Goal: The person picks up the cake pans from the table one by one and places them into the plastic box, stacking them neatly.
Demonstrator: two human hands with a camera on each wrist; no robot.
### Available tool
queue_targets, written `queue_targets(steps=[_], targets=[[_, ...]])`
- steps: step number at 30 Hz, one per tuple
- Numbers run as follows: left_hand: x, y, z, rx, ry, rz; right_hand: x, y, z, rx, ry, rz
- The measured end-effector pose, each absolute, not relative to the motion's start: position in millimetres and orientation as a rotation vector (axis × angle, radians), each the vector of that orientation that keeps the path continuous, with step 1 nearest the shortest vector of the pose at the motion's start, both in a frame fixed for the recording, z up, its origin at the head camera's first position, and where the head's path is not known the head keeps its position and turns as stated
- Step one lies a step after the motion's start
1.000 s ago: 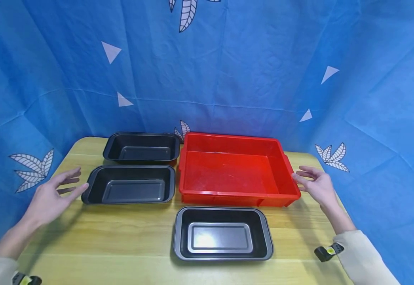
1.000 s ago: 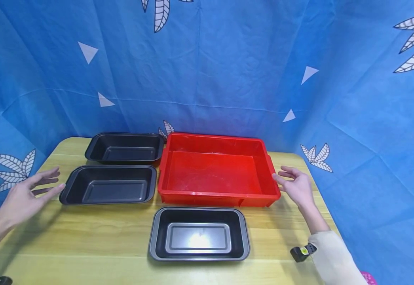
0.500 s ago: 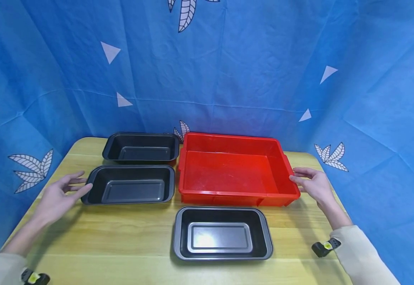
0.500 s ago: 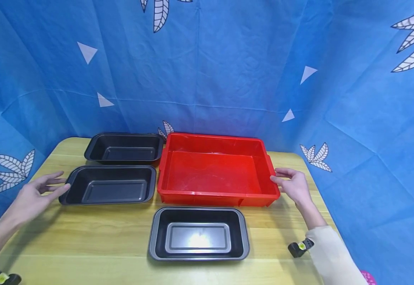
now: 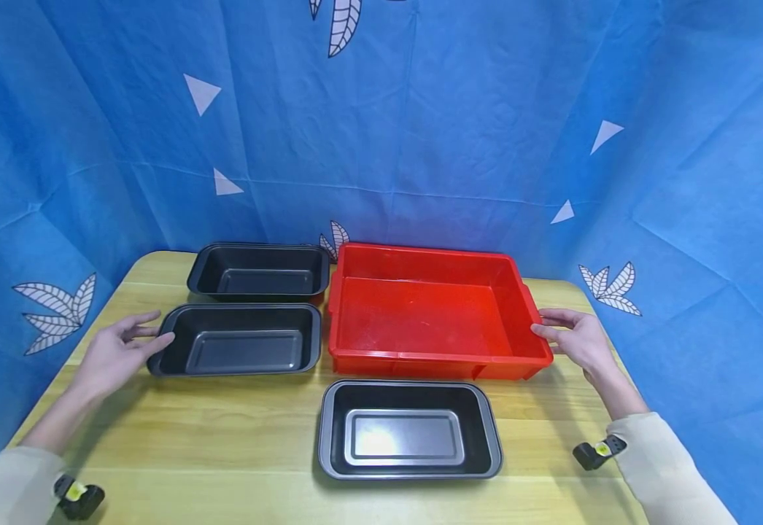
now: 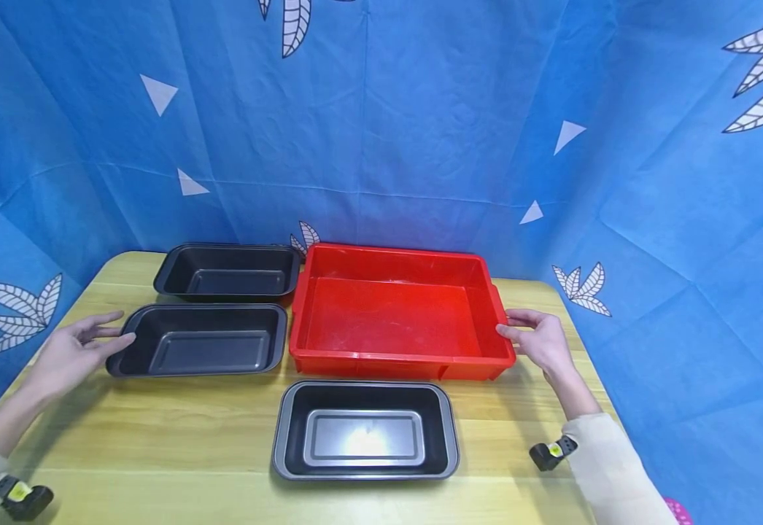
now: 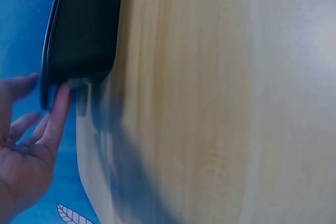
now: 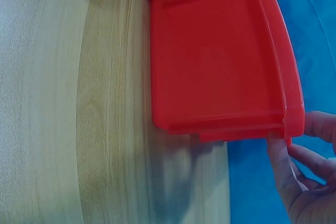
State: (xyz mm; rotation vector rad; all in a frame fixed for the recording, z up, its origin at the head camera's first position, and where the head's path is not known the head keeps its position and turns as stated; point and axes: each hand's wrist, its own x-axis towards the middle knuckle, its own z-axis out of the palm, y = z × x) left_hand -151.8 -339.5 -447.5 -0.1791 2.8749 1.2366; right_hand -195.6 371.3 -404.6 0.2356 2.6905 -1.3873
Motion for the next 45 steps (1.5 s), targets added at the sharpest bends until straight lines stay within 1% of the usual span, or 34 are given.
queue_targets(steps=[12, 21, 45], targets=[[-165.7, -342.4, -444.1, -0.205, 2.780, 1.160, -195.0, 371.7, -402.8, 0.245, 2.690, -1.347], [-169.6, -345.1, -447.2, -0.200, 2.731, 1.181, -196.8, 372.2, -403.7, 0.252, 2.688, -1.330], [-161.6, -345.6, -450.2, -0.208, 2.751, 1.311, -195.9, 372.1, -400.4, 0.249, 2.670, -1.351]])
